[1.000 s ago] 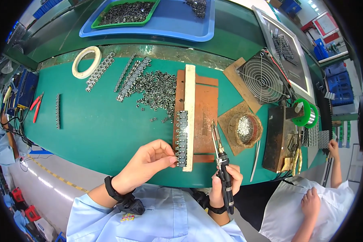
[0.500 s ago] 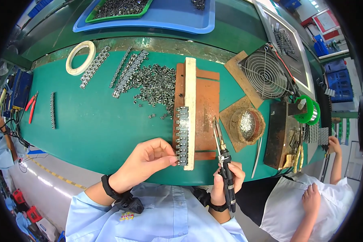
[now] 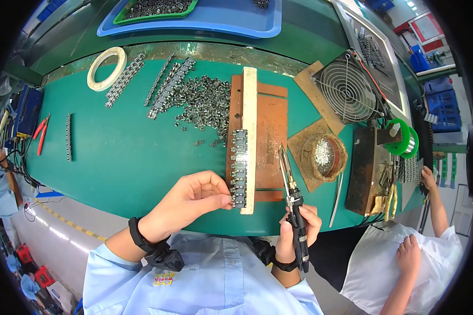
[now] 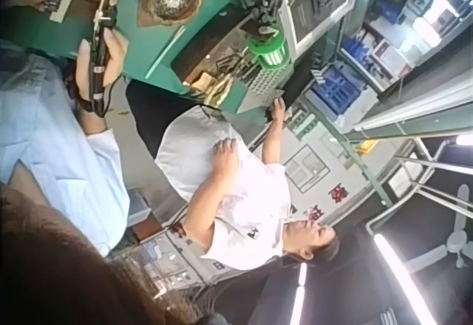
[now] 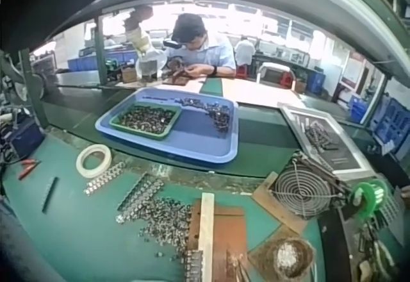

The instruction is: The person picks up a small metal component by hand, positions it onto a metal strip, and uses a soldering iron to join the two pieces together. This process is repeated for several additional components on the same strip.

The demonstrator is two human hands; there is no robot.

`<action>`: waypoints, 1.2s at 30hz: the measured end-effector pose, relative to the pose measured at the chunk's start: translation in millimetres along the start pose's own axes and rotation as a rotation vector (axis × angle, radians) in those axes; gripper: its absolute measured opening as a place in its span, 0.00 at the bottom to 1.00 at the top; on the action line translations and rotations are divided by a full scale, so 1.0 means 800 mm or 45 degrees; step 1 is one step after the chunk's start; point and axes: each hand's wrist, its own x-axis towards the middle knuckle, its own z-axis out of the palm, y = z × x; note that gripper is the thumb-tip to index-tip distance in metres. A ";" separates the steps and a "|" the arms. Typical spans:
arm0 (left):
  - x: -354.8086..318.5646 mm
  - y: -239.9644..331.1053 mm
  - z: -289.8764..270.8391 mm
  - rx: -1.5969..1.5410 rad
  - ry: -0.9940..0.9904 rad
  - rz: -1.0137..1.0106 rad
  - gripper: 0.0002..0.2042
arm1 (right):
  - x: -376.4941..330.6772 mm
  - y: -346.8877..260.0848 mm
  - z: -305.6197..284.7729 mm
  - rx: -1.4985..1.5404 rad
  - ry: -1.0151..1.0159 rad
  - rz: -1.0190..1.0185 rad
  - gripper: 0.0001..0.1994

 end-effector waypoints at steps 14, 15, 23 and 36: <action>0.000 0.001 0.003 -0.058 0.050 -0.010 0.03 | -0.015 -0.007 -0.020 0.189 -0.018 -0.036 0.22; 0.000 0.002 0.002 -0.061 0.051 -0.014 0.03 | -0.016 -0.009 -0.027 0.188 -0.019 -0.031 0.22; 0.002 0.001 0.001 -0.036 0.053 -0.023 0.04 | -0.007 -0.037 -0.039 0.203 -0.297 -0.134 0.19; 0.003 0.007 0.000 -0.036 0.038 -0.085 0.04 | -0.004 -0.037 -0.032 0.150 -0.338 -0.110 0.19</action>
